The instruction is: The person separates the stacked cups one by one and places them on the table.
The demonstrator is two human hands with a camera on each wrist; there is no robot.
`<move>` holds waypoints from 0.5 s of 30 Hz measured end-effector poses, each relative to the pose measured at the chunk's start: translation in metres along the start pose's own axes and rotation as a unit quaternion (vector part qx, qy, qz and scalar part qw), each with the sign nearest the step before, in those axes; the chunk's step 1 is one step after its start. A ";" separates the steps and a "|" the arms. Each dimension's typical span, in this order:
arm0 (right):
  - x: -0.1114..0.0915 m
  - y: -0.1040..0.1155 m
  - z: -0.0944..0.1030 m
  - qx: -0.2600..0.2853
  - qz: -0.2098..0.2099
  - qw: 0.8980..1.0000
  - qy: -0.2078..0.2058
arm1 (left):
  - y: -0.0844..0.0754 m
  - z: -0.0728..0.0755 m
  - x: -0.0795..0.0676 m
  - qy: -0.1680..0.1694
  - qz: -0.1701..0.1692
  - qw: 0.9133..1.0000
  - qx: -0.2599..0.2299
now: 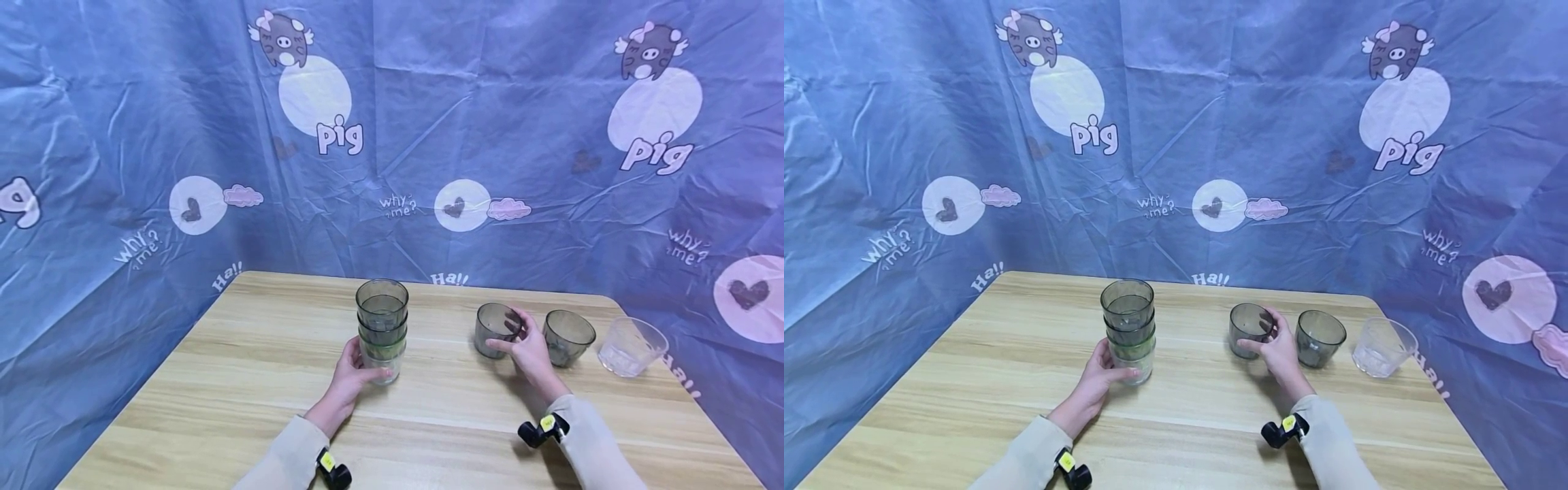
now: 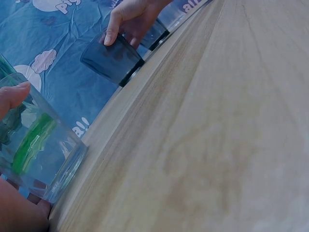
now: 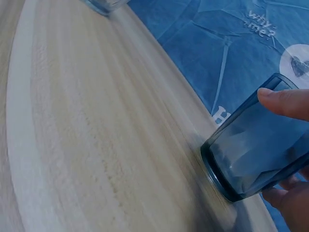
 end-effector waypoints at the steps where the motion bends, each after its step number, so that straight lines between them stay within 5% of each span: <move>1: -0.001 0.001 0.000 -0.013 0.001 1.000 0.000 | 0.000 0.000 0.000 0.000 0.000 1.000 0.000; 8: -0.005 0.014 0.001 -0.105 0.020 0.994 0.010 | 0.001 0.000 0.000 -0.001 0.005 1.000 -0.006; 15: -0.011 0.039 0.004 -0.140 0.065 0.988 0.008 | 0.001 0.001 0.001 -0.001 0.002 1.000 -0.004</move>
Point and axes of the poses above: each hand's wrist, its own x-axis towards the middle knuckle, its own z-axis out of the back of the hand, y = z × x, the point moved 6 cm from there along x, towards the middle knuckle, and after that the axes turned 13 degrees about -z, right-handed, at the moved point
